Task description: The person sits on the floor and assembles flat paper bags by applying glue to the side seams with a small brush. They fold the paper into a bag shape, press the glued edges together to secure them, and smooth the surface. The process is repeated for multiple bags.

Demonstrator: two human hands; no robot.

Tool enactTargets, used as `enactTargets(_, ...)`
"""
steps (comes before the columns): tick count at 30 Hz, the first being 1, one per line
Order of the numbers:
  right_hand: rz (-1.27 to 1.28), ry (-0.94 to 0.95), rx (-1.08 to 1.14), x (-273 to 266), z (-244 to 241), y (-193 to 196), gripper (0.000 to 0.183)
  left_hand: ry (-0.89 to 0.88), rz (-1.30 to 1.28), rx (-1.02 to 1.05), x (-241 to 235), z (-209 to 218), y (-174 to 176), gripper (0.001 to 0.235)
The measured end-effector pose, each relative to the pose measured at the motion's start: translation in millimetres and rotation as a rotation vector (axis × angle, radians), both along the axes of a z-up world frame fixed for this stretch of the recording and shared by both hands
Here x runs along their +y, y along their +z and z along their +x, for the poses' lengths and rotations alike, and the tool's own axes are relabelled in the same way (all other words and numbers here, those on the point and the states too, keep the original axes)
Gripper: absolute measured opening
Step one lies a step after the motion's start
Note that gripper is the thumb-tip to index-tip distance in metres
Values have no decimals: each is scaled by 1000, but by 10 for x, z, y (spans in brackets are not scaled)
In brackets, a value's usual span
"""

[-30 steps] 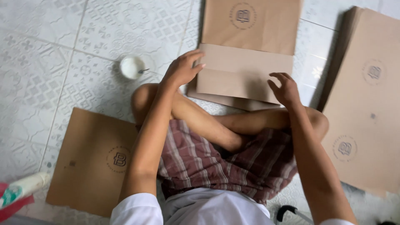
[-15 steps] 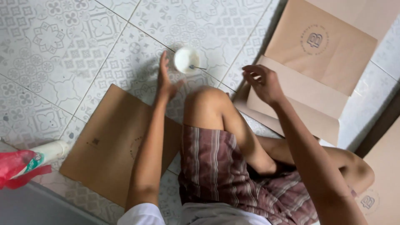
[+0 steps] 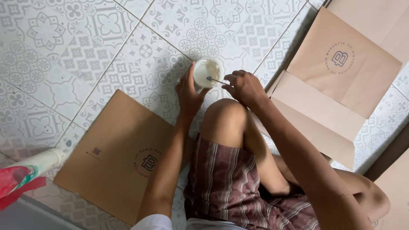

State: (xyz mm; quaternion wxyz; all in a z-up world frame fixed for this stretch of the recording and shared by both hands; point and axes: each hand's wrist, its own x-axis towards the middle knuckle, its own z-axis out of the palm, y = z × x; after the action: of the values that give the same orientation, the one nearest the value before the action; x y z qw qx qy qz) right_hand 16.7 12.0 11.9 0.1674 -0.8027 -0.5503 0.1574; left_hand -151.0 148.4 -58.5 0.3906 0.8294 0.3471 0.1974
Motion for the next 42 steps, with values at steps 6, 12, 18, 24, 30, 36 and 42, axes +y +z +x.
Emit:
enactTargets(6,72,15,-163,-176,-8,92,13,-80,-78,-174,-39,0,126,87)
enactTargets(12,341,-113,-93,-561,-56,793,8,-215,23,-357,-61,86,708,97)
enactTargets(18,471,-299,-18,-1167,-234,1453,7,-409,171,-488,-313,93,1608,95)
enactTargets(24,566,-359,-56,-1820,-607,2025,8,-613,194,-614,-845,-21,2165,102)
enactTargets(30,586,-467,-37,-2431,-834,2220,5,-719,166,-651,-1379,-68,2305,107)
enactTargets(36,666,-538,13,-2765,-949,2327,5,-769,180,-624,-1756,-108,2507,109)
enactTargets(42,679,-586,-34,-2939,-1100,2381,5,-782,225,-607,-1943,-135,2543,112)
